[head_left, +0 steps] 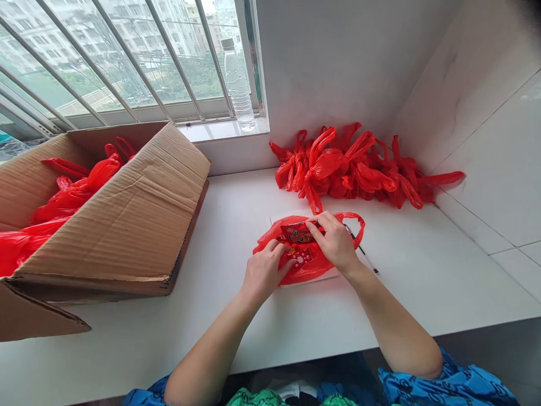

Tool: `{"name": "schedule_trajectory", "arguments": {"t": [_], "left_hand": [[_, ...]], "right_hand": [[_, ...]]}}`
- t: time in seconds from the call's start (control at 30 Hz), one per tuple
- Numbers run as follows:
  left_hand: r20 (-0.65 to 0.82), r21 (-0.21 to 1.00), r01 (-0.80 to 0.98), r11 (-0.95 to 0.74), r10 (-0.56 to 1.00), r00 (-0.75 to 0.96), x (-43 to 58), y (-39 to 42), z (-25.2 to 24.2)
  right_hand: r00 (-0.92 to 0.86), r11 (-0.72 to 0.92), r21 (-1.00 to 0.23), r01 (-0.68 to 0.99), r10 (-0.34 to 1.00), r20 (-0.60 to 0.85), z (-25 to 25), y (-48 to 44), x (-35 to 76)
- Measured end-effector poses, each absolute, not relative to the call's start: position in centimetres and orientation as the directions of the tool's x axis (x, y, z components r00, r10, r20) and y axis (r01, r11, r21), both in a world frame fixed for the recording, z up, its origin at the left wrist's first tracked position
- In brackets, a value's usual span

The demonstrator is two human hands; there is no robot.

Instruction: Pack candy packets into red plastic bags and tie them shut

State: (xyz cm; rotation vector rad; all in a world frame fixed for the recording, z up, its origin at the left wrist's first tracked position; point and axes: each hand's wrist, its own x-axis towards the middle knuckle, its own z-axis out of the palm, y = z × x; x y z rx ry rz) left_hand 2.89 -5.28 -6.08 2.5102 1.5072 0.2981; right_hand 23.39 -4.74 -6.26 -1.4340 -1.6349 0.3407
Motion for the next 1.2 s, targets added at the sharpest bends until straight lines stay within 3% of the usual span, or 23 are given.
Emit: {"name": "schedule_trajectory", "arguments": {"t": [0.1,0.17,0.3,0.43,0.5,0.67,0.73,0.9,1.1,1.2], "left_hand": [[0.021,0.204,0.85,-0.485,0.87,0.492,3.5,-5.7,-6.3],[0.01,0.245,0.817,-0.522,0.844,0.536,3.6,-5.8,-6.2],[0.062,0.514,0.684,-0.517,0.818,0.572,3.0,-5.5,-5.6],[0.045,0.9,0.365,-0.238,0.884,0.466,2.5,-5.1,-4.8],[-0.002,0.978,0.185,-0.093,0.888,0.46,2.3,-4.9,-4.5],[-0.019,0.982,0.179,-0.065,0.903,0.43,2.2,-4.7,-4.4],[0.009,0.972,0.21,-0.106,0.91,0.415,2.2,-4.7,-4.7],[0.078,0.976,0.161,-0.149,0.923,0.377,2.3,-4.7,-5.1],[0.072,0.981,0.14,-0.132,0.927,0.368,2.2,-4.7,-4.7],[0.116,0.924,0.295,-0.244,0.913,0.391,1.7,-4.5,-4.7]], "right_hand": [[0.09,0.282,-0.724,0.629,0.899,0.428,-6.3,-4.8,23.3],[0.096,0.273,-0.732,0.624,0.903,0.42,-6.2,-4.8,23.4],[0.101,0.243,-0.74,0.627,0.917,0.386,-5.9,-4.8,23.6],[0.026,0.272,-0.802,0.532,0.941,0.337,-5.8,-4.8,23.6],[0.009,0.261,-0.8,0.541,0.949,0.316,-5.9,-4.8,23.6],[0.098,0.196,-0.733,0.651,0.936,0.337,-5.4,-5.1,23.9],[0.056,0.212,-0.813,0.543,0.956,0.287,-4.7,-5.5,23.9],[-0.322,0.119,-0.964,0.238,0.946,0.037,-3.8,-6.2,23.7],[-0.313,0.073,-0.995,0.064,0.948,0.05,-4.4,-5.8,23.8],[-0.312,0.084,-0.992,0.096,0.949,0.05,-4.3,-5.8,24.1]]}}
